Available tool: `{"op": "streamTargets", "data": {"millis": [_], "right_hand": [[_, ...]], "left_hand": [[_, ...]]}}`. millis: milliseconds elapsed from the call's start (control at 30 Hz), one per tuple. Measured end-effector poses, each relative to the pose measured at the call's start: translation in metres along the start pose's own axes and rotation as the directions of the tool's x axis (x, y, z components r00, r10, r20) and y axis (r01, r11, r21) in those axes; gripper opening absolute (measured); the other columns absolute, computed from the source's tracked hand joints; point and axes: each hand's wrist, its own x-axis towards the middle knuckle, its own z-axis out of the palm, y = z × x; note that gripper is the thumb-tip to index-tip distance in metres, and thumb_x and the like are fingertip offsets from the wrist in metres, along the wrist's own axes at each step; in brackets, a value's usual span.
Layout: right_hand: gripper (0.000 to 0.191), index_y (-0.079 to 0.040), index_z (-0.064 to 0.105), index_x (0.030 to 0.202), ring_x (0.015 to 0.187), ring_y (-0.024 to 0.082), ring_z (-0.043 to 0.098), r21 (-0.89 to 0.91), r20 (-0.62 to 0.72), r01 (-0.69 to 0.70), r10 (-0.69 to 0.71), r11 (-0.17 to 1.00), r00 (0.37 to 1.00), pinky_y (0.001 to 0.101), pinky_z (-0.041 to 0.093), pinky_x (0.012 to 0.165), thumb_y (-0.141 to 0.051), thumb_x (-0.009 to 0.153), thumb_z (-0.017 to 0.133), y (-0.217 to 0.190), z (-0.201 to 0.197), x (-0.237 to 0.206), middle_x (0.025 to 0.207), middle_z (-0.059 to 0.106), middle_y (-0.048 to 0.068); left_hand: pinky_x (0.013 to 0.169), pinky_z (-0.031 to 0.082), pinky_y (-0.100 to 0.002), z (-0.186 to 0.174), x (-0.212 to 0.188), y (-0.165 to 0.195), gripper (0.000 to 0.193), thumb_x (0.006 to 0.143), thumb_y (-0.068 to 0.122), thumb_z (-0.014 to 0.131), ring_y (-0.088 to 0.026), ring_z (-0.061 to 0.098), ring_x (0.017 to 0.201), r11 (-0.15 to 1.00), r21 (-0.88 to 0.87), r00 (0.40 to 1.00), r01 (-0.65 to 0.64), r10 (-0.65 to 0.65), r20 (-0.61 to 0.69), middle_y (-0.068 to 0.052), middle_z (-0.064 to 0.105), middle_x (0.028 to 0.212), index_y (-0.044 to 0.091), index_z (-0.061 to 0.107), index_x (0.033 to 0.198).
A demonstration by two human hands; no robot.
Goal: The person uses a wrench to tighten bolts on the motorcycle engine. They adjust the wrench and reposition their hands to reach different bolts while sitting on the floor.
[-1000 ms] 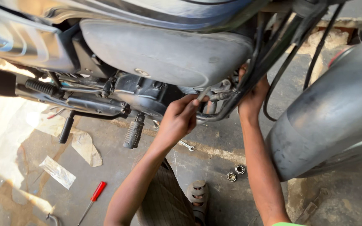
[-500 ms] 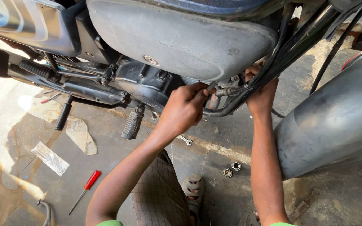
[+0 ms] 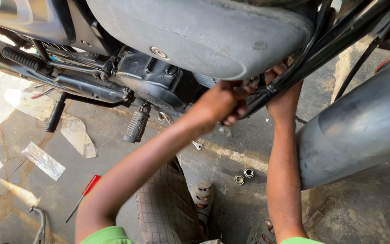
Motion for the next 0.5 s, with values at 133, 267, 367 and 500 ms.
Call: {"op": "streamTargets", "data": {"millis": [133,267,367,500], "right_hand": [[0.014,0.003,0.066,0.113,0.109,0.031,0.063,-0.059,-0.003,0.036,-0.036,0.998,0.999,0.0466,0.048,0.100,-0.002,0.103,0.058,0.000,-0.003,0.001,0.112,0.065,0.016],[0.010,0.002,0.063,0.110,0.104,0.032,0.061,-0.081,0.015,-0.008,0.009,0.997,1.000,0.0460,0.047,0.097,0.001,0.101,0.059,-0.003,-0.004,0.002,0.106,0.064,0.016],[0.016,0.001,0.064,0.114,0.105,0.033,0.060,-0.082,0.019,-0.006,0.008,0.997,1.000,0.0445,0.047,0.096,0.004,0.100,0.058,-0.009,-0.003,0.006,0.109,0.065,0.016],[0.019,0.001,0.064,0.115,0.104,0.032,0.060,-0.061,0.018,-0.003,0.004,0.998,1.000,0.0440,0.047,0.096,0.006,0.098,0.056,-0.016,-0.006,0.010,0.109,0.064,0.016]], "left_hand": [[0.042,0.053,-0.031,0.012,-0.020,-0.004,0.038,0.103,0.011,0.047,-0.021,0.064,0.048,0.984,-0.169,0.999,-0.052,0.049,-0.019,-0.014,0.066,0.074,-0.005,0.040,0.137],[0.039,0.050,-0.032,0.029,-0.029,-0.009,0.046,0.102,0.015,0.049,-0.021,0.063,0.046,0.975,-0.199,0.995,-0.100,0.094,-0.040,-0.013,0.070,0.077,0.001,0.033,0.143],[0.039,0.052,-0.034,0.040,-0.016,-0.010,0.062,0.097,0.013,0.051,-0.021,0.062,0.045,0.973,0.120,0.963,-0.199,0.217,-0.160,-0.012,0.071,0.074,0.004,0.022,0.151],[0.048,0.055,-0.042,0.036,-0.005,-0.013,0.070,0.093,0.010,0.051,-0.031,0.068,0.049,0.906,0.400,0.955,-0.140,0.230,-0.188,-0.014,0.072,0.072,0.008,0.021,0.156]]}}
